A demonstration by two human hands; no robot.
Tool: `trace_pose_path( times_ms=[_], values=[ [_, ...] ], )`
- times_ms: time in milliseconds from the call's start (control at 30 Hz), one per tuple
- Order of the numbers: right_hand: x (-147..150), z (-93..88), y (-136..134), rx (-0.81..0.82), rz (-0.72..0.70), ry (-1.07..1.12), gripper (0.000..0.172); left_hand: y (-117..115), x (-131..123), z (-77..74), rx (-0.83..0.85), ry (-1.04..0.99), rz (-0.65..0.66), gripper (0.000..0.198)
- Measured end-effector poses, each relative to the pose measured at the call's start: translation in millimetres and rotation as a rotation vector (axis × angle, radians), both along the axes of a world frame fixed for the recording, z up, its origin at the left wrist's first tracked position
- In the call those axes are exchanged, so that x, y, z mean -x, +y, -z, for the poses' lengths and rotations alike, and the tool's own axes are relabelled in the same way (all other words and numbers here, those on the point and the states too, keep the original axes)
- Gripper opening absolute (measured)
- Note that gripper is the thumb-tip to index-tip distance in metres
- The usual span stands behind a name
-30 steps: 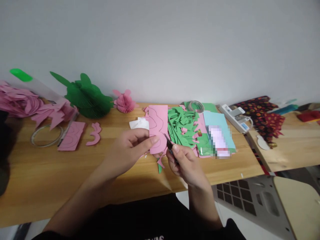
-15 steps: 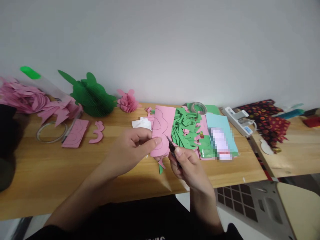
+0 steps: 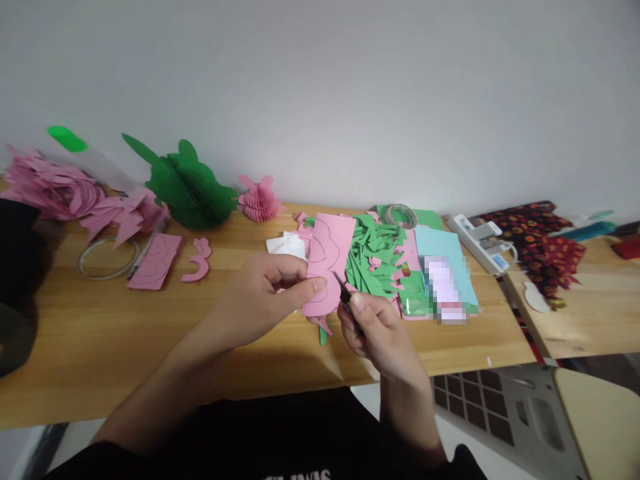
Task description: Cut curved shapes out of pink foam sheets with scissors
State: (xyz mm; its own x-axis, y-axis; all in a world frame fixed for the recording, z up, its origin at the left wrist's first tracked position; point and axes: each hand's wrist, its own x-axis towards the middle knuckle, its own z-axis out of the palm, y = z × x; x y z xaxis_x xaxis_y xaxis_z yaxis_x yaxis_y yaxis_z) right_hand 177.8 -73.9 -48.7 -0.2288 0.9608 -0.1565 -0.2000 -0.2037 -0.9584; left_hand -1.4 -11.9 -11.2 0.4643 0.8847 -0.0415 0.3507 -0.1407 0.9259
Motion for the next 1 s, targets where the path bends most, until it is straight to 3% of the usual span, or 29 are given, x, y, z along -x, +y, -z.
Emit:
trace_pose_path(
  times_ms=[500, 1000],
  values=[
    [-3.1, -0.9, 0.6, -0.002, -0.048, -0.047, 0.047, 3.6, 6.8, -0.9, 0.119, -0.054, 0.108, 0.032],
    [-0.1, -0.4, 0.9, -0.033, -0.049, -0.046, 0.046, 3.5, 8.3, -2.4, 0.151, -0.11, 0.092, 0.032]
  ],
)
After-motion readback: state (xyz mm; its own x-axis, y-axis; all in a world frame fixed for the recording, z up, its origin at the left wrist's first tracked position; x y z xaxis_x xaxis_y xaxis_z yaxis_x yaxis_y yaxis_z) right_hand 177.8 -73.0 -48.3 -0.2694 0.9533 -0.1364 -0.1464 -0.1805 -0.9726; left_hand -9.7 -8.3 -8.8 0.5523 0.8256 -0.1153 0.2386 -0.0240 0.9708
